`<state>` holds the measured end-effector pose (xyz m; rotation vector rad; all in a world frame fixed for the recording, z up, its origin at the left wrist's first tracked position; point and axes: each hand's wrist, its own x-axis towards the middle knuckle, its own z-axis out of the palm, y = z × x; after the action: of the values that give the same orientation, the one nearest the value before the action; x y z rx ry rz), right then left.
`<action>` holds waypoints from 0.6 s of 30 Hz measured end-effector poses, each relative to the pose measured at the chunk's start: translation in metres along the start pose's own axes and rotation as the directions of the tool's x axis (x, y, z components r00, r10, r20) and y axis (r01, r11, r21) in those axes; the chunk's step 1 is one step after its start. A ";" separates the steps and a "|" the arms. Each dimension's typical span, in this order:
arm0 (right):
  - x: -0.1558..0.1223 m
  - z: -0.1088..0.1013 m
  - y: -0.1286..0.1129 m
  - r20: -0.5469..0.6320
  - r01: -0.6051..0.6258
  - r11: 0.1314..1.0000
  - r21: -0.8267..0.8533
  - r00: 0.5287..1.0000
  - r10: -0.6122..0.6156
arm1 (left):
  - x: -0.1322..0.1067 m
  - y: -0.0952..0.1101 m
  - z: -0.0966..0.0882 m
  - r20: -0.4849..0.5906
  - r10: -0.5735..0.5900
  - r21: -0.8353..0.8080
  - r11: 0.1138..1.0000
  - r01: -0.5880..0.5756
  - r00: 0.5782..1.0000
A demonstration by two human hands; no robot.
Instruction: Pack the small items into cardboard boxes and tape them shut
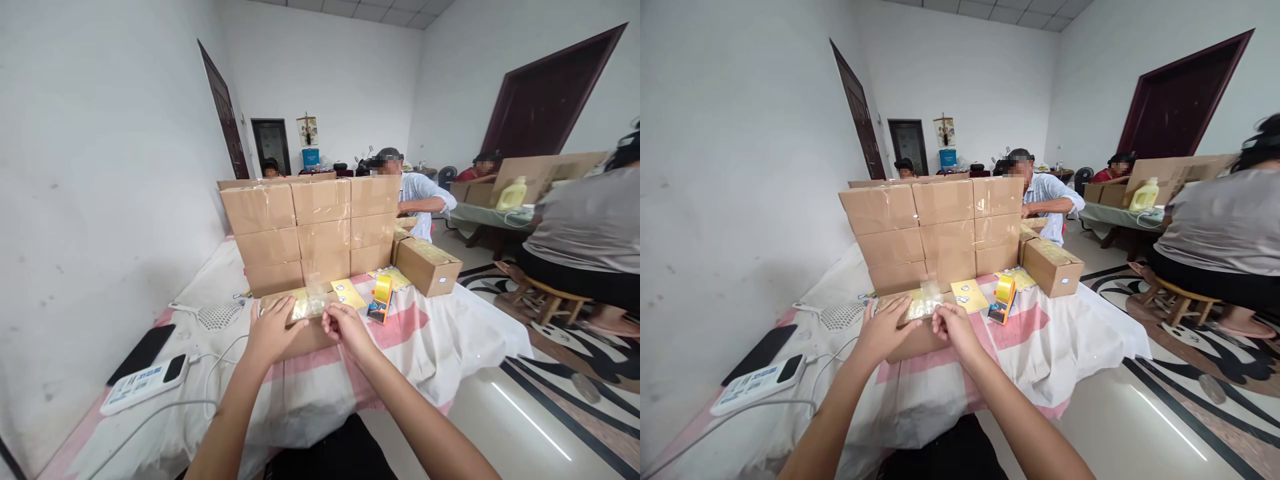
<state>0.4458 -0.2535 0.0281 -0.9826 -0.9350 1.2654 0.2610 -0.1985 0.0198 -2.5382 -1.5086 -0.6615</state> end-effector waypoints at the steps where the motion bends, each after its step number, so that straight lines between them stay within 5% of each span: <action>1: 0.007 0.003 0.000 -0.011 -0.013 1.000 -0.001 1.000 0.013 | -0.001 0.000 0.003 0.011 0.007 0.015 1.000 -0.007 1.000; 18: 0.037 0.013 0.003 -0.112 -0.195 0.963 -0.187 0.978 0.176 | -0.010 -0.001 0.012 -0.013 0.033 0.062 0.998 -0.032 0.999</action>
<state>0.4357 -0.2160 0.0299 -1.3004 -0.9229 1.2857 0.2596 -0.2023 0.0046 -2.5016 -1.4567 -0.6176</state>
